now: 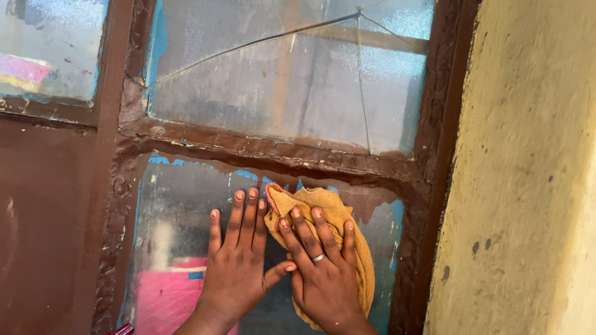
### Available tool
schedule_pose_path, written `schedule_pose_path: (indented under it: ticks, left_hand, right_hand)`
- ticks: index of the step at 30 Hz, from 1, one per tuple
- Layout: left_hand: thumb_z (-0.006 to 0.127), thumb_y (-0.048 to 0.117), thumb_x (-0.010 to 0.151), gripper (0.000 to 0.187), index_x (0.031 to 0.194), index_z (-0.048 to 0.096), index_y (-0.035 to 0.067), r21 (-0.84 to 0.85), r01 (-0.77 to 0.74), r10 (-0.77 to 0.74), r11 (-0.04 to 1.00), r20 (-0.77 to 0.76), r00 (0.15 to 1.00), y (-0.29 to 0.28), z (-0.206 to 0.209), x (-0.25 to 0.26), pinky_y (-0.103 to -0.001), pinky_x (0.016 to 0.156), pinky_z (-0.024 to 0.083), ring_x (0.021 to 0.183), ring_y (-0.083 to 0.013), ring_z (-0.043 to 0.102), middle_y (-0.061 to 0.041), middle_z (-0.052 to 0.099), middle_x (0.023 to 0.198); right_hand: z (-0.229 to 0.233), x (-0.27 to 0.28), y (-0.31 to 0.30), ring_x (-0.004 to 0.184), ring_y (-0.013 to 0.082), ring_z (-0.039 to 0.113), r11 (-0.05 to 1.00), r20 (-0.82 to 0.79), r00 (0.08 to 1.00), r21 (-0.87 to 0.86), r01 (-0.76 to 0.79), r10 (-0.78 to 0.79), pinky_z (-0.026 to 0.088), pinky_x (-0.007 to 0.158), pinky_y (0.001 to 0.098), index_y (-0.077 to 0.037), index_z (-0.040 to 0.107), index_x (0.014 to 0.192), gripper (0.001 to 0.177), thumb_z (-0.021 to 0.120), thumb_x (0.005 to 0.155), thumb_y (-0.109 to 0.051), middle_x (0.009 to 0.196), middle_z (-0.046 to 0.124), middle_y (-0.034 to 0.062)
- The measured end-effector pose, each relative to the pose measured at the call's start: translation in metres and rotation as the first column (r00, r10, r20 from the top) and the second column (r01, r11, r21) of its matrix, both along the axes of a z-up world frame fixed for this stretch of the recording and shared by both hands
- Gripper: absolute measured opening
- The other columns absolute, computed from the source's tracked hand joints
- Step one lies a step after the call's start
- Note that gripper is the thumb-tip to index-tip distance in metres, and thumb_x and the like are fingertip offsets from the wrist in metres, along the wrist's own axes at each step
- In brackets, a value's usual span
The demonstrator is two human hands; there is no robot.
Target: The person cleans a glass window pane and its brown frame using a cloth. The person uses a spray bottle to apply liquid to the surface and then wipes the glass and the wooden frame repeatedly to clean the area.
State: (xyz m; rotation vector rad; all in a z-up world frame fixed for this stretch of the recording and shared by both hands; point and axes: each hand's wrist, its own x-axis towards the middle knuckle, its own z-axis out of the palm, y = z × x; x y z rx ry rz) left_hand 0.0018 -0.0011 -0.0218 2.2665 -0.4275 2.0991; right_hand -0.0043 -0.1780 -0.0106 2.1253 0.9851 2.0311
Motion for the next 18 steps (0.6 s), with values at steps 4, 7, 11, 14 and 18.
schedule_pose_path:
  ticks: [4, 7, 11, 14, 18]
  left_hand:
    - [0.033, 0.079, 0.087, 0.107, 0.155, 0.023, -0.004, -0.002, -0.001, 0.001, 1.0, 0.004, 1.0, 0.0, -0.013, 0.0, -0.062, 0.12, 0.006, 0.156, -0.0325, 0.008, -0.02, 0.018, 0.165]
    - [0.033, 0.078, 0.088, 0.108, 0.155, 0.023, -0.005, -0.012, 0.006, -0.006, 1.0, -0.006, 1.0, -0.001, -0.025, 0.002, -0.063, 0.12, 0.005, 0.156, -0.0329, 0.008, -0.022, 0.016, 0.165]
    - [0.031, 0.08, 0.087, 0.108, 0.154, 0.023, -0.004, -0.04, -0.012, 0.011, 0.999, -0.027, 1.0, -0.003, -0.049, 0.006, -0.062, 0.12, 0.004, 0.156, -0.0318, 0.008, -0.021, 0.016, 0.166]
    - [0.03, 0.082, 0.087, 0.11, 0.154, 0.023, -0.005, -0.051, -0.008, 0.006, 0.999, -0.038, 0.999, -0.002, -0.064, 0.008, -0.063, 0.12, 0.003, 0.156, -0.0316, 0.008, -0.021, 0.015, 0.166]
    - [0.026, 0.083, 0.087, 0.111, 0.155, 0.023, -0.005, -0.037, -0.009, 0.006, 0.999, -0.077, 0.997, 0.0, -0.073, 0.007, -0.062, 0.121, 0.003, 0.156, -0.0335, 0.007, -0.022, 0.014, 0.166]
  right_hand:
    - [-0.012, 0.001, 0.0, 0.151, 0.0266, 0.029, 1.0, -0.022, 1.0, -0.003, 0.0, 0.0, 0.008, 0.121, 0.0621, -0.024, 0.048, 0.152, 0.062, 0.054, 0.091, -0.029, 0.16, 0.041, 0.0012]
    - [-0.022, 0.003, -0.001, 0.152, 0.026, 0.029, 1.0, -0.026, 1.0, 0.0, 0.008, -0.008, 0.008, 0.122, 0.0618, -0.024, 0.048, 0.152, 0.062, 0.054, 0.091, -0.029, 0.161, 0.041, 0.0004]
    - [-0.04, 0.006, -0.002, 0.152, 0.0247, 0.029, 1.0, -0.007, 1.0, -0.001, 0.0, 0.0, 0.008, 0.122, 0.061, -0.025, 0.049, 0.152, 0.059, 0.054, 0.094, -0.03, 0.161, 0.041, -0.0003]
    - [-0.056, 0.006, -0.002, 0.152, 0.0239, 0.029, 1.0, -0.01, 1.0, -0.005, -0.004, 0.004, 0.007, 0.123, 0.0608, -0.026, 0.05, 0.151, 0.058, 0.053, 0.094, -0.031, 0.161, 0.041, -0.0007]
    - [-0.072, 0.008, -0.003, 0.152, 0.0232, 0.029, 1.0, -0.029, 1.0, 0.009, 0.006, -0.005, 0.007, 0.123, 0.0599, -0.026, 0.051, 0.151, 0.057, 0.052, 0.094, -0.03, 0.161, 0.041, -0.0008]
